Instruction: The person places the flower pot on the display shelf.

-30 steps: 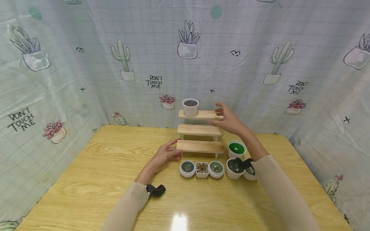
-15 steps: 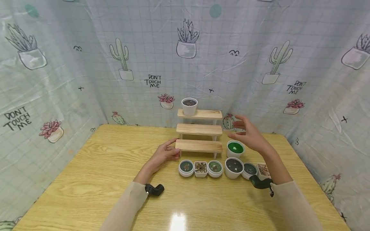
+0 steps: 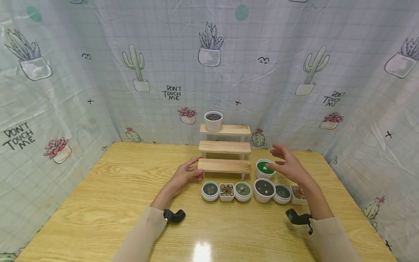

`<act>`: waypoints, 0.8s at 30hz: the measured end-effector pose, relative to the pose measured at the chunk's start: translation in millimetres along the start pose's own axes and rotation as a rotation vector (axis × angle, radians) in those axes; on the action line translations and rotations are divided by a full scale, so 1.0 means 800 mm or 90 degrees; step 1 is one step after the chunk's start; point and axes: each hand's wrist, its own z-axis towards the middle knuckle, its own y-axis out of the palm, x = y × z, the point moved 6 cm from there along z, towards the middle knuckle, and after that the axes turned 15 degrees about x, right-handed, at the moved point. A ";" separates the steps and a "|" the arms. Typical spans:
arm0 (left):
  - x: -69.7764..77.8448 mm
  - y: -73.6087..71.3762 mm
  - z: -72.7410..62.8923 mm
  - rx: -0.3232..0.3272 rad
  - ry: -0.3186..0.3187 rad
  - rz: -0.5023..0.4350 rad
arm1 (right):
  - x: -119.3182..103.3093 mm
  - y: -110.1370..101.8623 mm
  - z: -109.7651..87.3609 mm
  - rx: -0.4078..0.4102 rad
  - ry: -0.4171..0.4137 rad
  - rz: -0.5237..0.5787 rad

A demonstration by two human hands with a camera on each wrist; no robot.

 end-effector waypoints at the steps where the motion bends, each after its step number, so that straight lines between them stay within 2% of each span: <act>1: 0.000 0.000 -0.001 0.001 0.001 0.000 | 0.002 0.001 0.000 -0.004 0.000 -0.004; 10: 0.001 0.000 -0.001 -0.002 0.000 0.002 | 0.017 0.006 -0.001 -0.015 0.012 -0.025; 18: 0.002 -0.001 -0.002 -0.011 0.003 -0.005 | 0.028 0.006 0.000 -0.016 0.042 -0.048; 24: 0.004 0.001 -0.003 -0.016 0.004 0.002 | 0.034 0.009 -0.001 -0.040 0.020 -0.050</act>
